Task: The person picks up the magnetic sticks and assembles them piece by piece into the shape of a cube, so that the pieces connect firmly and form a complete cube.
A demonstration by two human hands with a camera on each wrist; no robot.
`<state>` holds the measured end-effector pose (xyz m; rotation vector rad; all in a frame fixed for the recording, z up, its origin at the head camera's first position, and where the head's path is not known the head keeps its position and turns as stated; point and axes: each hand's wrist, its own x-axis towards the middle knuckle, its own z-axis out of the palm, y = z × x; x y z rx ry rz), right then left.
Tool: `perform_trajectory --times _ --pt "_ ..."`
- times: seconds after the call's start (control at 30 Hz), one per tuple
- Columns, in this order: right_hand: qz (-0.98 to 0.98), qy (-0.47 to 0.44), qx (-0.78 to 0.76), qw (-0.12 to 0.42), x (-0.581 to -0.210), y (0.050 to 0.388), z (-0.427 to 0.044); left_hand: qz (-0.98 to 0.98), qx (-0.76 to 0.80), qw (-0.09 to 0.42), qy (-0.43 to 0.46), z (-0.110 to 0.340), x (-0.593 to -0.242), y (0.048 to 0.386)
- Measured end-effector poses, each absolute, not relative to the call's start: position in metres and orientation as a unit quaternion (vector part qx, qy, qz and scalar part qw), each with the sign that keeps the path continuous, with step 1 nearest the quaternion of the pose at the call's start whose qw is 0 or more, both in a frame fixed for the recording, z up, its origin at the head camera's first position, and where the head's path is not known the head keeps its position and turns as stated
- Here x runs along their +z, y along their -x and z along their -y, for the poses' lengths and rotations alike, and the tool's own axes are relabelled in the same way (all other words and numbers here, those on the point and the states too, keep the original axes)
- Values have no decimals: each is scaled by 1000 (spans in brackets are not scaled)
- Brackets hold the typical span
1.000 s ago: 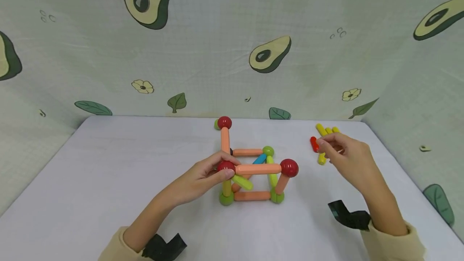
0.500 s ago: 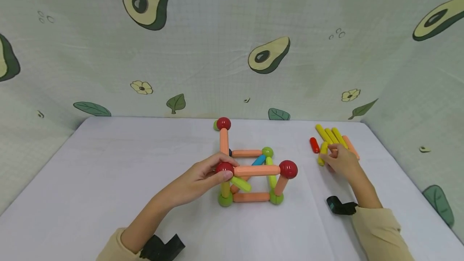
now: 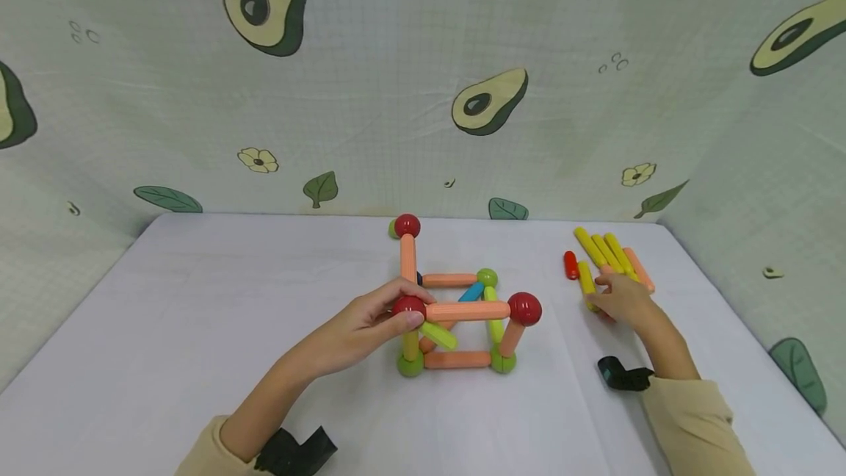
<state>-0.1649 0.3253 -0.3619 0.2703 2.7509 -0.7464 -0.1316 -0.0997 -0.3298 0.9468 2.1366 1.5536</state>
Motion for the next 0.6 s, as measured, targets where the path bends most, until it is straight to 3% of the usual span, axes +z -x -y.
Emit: perform_trajectory --times 0.6 --pt "-951 -65 -268 139 -348 158 -314 -743 554 168 -336 101 -332 132"
